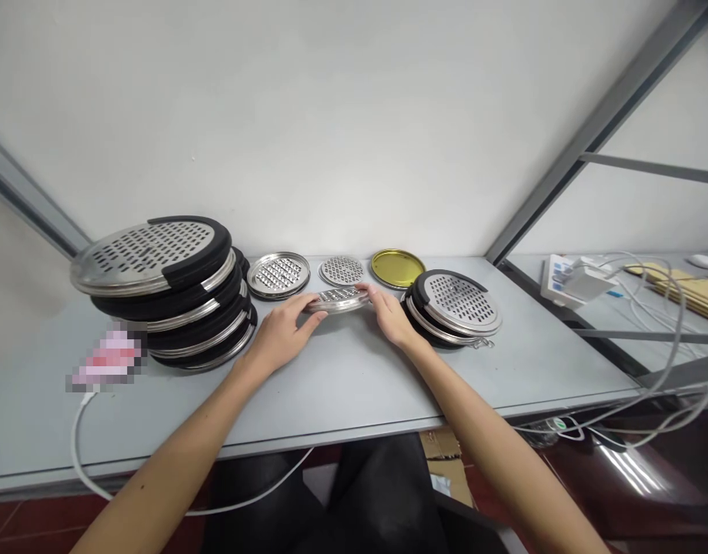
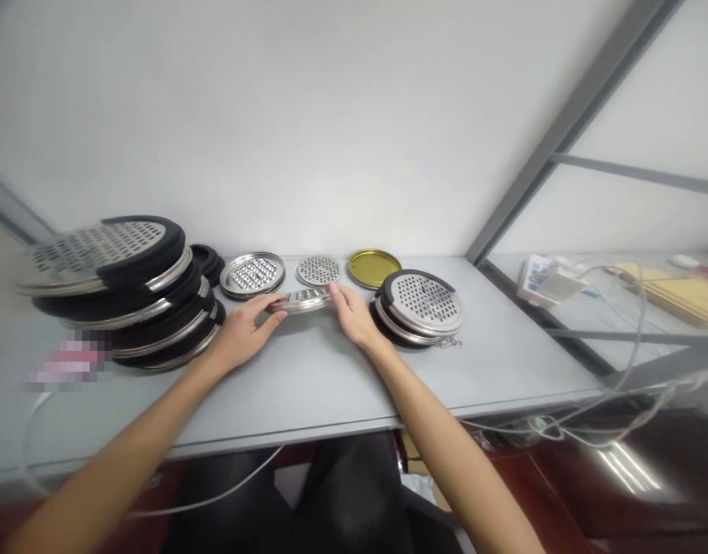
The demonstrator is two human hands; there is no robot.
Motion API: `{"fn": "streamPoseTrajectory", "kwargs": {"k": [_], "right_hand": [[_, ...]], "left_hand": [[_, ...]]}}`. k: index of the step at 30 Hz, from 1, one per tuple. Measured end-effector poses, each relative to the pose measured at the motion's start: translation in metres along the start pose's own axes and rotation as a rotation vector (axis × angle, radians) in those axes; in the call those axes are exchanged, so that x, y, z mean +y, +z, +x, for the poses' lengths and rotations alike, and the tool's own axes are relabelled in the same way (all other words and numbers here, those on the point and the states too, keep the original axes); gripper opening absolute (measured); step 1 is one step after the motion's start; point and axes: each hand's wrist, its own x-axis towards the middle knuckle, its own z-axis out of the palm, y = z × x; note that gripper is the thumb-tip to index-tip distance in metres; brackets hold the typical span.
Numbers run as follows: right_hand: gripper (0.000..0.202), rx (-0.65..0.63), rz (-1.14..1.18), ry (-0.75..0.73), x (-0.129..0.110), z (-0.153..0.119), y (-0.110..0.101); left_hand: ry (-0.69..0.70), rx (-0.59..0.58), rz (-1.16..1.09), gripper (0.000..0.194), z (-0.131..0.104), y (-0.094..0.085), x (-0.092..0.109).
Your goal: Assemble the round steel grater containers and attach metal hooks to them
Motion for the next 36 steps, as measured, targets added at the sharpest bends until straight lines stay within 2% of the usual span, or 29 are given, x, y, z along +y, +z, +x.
{"fn": "streamPoseTrajectory", "kwargs": {"k": [5, 9, 12, 15, 20, 25, 28, 31, 33, 36], "right_hand": [[0.046, 0.002, 0.038, -0.045, -0.003, 0.000, -0.001], [0.053, 0.032, -0.004, -0.111, 0.001, 0.000, 0.000], [0.044, 0.083, -0.085, -0.170, 0.003, 0.000, -0.002], [0.036, 0.117, -0.167, -0.199, 0.003, -0.002, -0.005], [0.029, 0.096, -0.234, -0.273, -0.001, -0.006, -0.005], [0.026, 0.082, -0.301, -0.339, -0.002, -0.009, -0.004], [0.029, 0.146, -0.265, -0.355, -0.005, -0.009, -0.004], [0.050, 0.183, -0.176, -0.279, -0.008, -0.006, -0.004], [0.056, 0.147, -0.091, -0.217, -0.008, -0.004, -0.003], [0.039, 0.015, 0.072, -0.149, -0.006, -0.002, 0.001]], "left_hand": [[-0.081, 0.096, -0.092, 0.040, 0.001, 0.004, -0.002], [-0.114, 0.113, -0.132, 0.042, 0.002, 0.005, -0.003], [-0.112, 0.104, -0.148, 0.041, 0.002, 0.005, -0.003], [-0.054, 0.129, -0.106, 0.039, 0.001, 0.005, -0.002], [0.122, 0.265, 0.046, 0.033, -0.001, 0.004, 0.005], [0.163, 0.295, -0.041, 0.023, -0.002, 0.004, 0.007], [0.115, 0.306, -0.165, 0.020, -0.001, 0.005, 0.005], [0.008, 0.347, -0.339, 0.024, 0.002, 0.007, 0.003], [-0.110, 0.397, -0.499, 0.033, 0.004, 0.008, 0.002], [-0.260, 0.416, -0.733, 0.047, 0.007, 0.007, 0.005]]}}
